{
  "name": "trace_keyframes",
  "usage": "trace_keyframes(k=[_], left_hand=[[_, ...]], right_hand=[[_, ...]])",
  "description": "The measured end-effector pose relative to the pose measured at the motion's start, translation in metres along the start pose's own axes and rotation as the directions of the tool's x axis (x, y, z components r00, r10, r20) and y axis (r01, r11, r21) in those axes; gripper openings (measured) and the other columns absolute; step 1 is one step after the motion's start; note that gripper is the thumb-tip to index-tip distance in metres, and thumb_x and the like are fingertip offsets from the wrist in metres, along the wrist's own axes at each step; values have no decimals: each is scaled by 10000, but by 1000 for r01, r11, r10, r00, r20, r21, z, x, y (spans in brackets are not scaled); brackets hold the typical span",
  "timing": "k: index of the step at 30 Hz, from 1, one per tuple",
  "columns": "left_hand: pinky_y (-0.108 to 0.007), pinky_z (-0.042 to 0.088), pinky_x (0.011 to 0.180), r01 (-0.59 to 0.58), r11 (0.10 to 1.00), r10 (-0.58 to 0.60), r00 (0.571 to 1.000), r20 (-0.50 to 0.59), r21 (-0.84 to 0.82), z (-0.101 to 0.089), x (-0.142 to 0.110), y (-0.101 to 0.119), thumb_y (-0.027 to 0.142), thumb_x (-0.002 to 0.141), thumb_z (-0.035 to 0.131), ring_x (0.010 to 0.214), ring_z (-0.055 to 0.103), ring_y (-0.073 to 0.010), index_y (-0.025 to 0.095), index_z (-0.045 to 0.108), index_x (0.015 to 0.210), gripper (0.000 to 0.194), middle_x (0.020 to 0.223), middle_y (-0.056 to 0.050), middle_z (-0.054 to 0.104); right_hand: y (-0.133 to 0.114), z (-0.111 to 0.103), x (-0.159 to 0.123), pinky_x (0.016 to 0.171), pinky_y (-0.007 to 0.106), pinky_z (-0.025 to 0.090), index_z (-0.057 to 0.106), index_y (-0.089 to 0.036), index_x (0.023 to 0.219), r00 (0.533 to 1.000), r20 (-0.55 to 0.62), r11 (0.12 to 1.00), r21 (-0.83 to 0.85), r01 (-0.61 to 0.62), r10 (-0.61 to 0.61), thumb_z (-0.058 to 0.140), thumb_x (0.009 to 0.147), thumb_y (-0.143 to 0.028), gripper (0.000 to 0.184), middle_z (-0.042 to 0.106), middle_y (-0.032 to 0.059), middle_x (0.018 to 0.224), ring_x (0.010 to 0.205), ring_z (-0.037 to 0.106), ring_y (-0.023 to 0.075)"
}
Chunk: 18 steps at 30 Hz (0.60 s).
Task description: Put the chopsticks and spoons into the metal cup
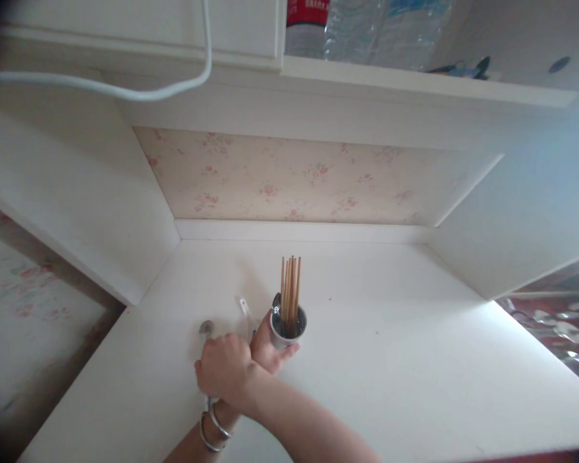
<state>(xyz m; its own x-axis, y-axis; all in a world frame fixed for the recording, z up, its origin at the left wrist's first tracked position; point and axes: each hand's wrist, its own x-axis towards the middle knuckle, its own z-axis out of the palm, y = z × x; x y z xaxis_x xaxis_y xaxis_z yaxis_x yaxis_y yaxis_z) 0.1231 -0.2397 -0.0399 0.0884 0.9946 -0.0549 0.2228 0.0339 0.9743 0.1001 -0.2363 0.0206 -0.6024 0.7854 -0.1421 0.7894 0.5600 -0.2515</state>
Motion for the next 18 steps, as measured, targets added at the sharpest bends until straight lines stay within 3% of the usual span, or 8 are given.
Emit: trace_keyframes(k=[2, 5, 11, 15, 18], left_hand=[[-424, 383, 989, -29, 1000, 29, 998, -55, 8, 2, 7, -6, 349, 599, 789, 1139, 552, -313, 269, 450, 1331, 811, 1200, -92, 625], [-425, 417, 969, -61, 998, 63, 995, -73, 20, 4, 13, -14, 342, 576, 804, 1108, 579, -312, 243, 470, 1310, 813, 1179, -104, 638], [-437, 408, 1005, -96, 995, 96, 995, -38, -13, 3, 14, -18, 301, 591, 798, 1145, 568, -303, 257, 443, 1318, 811, 1223, -99, 620], [-459, 384, 1024, -69, 997, 68, 997, -41, -15, 1, 12, -15, 302, 586, 801, 1171, 545, -317, 267, 450, 1316, 810, 1254, -103, 603], [-473, 381, 1013, -29, 999, 29, 1000, -3, -43, -4, 9, -8, 315, 581, 802, 1173, 535, -342, 256, 469, 1308, 802, 1222, -109, 618]], right_hand=[[-5, 9, 22, 592, 364, 550, 689, -109, 844, 996, 93, 997, -72, 16, -9, 560, 838, -256, 195, 728, 166, 857, 780, 709, 298], [-8, 16, 41, 610, 385, 562, 695, -111, 800, 990, 139, 996, -94, -1, 14, 609, 776, -164, 104, 731, 156, 884, 823, 713, 312], [-11, 22, 48, 608, 374, 582, 697, -105, 815, 989, 151, 996, -89, 1, 12, 595, 776, -133, 113, 734, 140, 878, 826, 714, 286], [-10, 12, 37, 602, 343, 577, 690, -111, 858, 993, 108, 994, -94, 61, -51, 530, 816, -99, 166, 728, 132, 908, 824, 710, 261], [-10, -9, 15, 581, 332, 554, 669, -135, 893, 996, -92, 999, -41, -23, 19, 456, 904, -196, 221, 724, 113, 850, 719, 702, 240]])
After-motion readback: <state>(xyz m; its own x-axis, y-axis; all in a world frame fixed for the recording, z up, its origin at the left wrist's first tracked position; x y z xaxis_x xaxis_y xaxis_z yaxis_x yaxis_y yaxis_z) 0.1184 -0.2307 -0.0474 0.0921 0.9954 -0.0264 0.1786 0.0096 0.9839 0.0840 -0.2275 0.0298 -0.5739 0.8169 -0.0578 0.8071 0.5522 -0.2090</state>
